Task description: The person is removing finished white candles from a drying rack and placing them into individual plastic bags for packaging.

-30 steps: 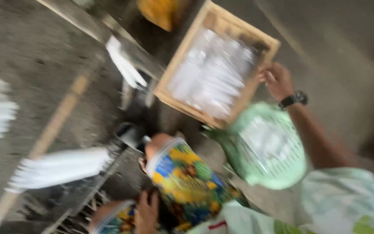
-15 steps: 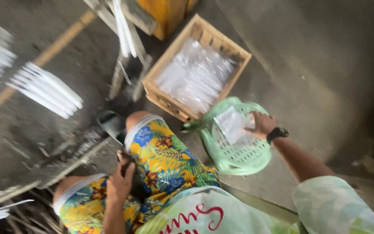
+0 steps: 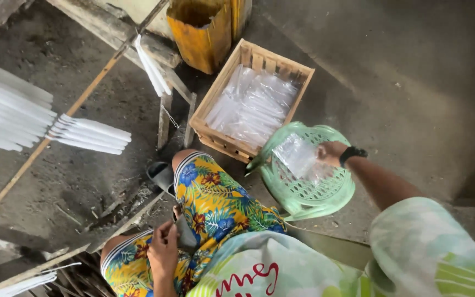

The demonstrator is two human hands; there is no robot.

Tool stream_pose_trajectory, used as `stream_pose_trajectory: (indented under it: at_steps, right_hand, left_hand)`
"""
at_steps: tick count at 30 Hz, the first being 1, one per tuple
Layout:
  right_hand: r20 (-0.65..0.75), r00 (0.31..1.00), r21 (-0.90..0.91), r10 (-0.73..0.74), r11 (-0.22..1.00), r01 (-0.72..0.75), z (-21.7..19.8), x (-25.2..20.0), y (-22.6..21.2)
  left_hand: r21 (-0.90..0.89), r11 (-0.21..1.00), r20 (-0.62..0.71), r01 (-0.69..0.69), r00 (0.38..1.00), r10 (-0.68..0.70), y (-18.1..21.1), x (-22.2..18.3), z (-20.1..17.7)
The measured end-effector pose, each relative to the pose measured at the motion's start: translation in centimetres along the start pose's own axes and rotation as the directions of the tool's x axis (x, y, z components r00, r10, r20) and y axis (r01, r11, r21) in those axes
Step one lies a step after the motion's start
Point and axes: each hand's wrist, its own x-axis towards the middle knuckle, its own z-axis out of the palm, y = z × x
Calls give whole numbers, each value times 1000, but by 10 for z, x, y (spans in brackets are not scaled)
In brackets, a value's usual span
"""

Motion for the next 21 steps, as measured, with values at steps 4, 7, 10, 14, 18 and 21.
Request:
stream_pose_trajectory:
  at_steps: [4, 7, 10, 14, 18, 21]
  right_hand:
    - [76, 997, 79, -8, 997, 2, -36, -35, -16]
    - [85, 990, 34, -113, 993, 110, -52, -40, -20]
    - [74, 980, 71, -186, 981, 180, -65, -38, -43]
    - [105, 604, 87, -790, 613, 786, -62, -58, -123]
    - [38, 239, 190, -970, 242, 952, -46, -142, -237]
    - [-55, 240, 190, -969, 226, 956, -33, -153, -282]
  left_hand:
    - [-6, 998, -47, -60, 997, 60, -14, 10, 9]
    - [-46, 996, -39, -72, 997, 71, -7, 8, 5]
    - [-171, 984, 34, 59, 998, -54, 34, -9, -14]
    - [-375, 894, -7, -244, 965, 261, 82, -31, -27]
    - [-402, 406, -375, -821, 552, 745, 135, -49, -45]
    - [-488, 506, -320, -711, 685, 654, 136, -42, -63]
